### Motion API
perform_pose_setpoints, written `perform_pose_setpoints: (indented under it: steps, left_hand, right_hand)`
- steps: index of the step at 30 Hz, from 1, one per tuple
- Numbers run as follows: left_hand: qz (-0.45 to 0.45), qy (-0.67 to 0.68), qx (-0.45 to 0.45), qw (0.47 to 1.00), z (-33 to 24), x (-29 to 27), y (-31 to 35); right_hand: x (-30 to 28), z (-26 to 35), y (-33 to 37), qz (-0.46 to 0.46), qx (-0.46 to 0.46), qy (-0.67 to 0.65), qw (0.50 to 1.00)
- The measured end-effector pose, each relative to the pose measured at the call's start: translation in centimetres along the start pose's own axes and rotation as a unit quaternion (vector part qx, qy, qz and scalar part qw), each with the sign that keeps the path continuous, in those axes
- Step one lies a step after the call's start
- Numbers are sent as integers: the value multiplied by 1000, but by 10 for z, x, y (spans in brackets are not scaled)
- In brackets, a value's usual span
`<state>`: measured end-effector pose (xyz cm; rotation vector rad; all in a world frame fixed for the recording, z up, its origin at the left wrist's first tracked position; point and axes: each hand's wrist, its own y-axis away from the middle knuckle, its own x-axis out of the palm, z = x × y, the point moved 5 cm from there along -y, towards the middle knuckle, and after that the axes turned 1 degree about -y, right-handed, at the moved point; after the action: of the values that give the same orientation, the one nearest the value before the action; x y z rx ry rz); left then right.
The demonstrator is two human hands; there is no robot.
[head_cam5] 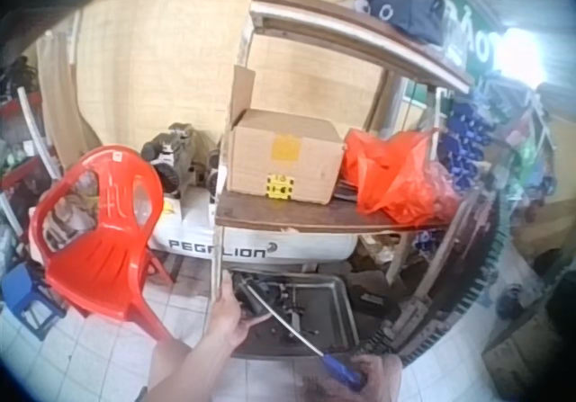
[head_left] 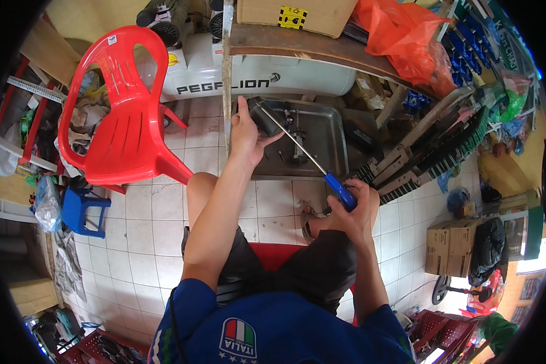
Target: The person assembles a small mechanical motor by hand, placing one part into another, and then uses a screwdriver to tighten screws into the housing while holding the assembly.
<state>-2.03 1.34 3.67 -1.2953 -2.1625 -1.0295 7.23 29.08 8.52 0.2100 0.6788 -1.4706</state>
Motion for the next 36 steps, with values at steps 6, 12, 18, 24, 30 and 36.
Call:
perform_pose_setpoints:
  steps: [6, 12, 18, 24, 30, 36]
  left_hand:
    - [-6, 3, -7, 1000, 0, -1, 0]
    - [-13, -5, -5, 1000, 2, -2, -2]
    - [37, -18, 16, 999, 2, -5, -8]
    - [-3, -3, 1, 1000, 3, -1, -3]
    - [-9, -11, -11, 1000, 8, -2, -6]
    - [-23, -15, -8, 1000, 6, 1, 1]
  right_hand:
    - [2, -14, 5, 29, 108, -104, 988]
    - [1, -22, 3, 25, 181, -143, 973]
    - [1, -12, 4, -2, -66, -20, 998]
    - [1, -14, 6, 57, 155, -165, 972]
    - [-4, -6, -4, -18, 112, -117, 987]
    - [-7, 0, 2, 8, 122, -116, 986]
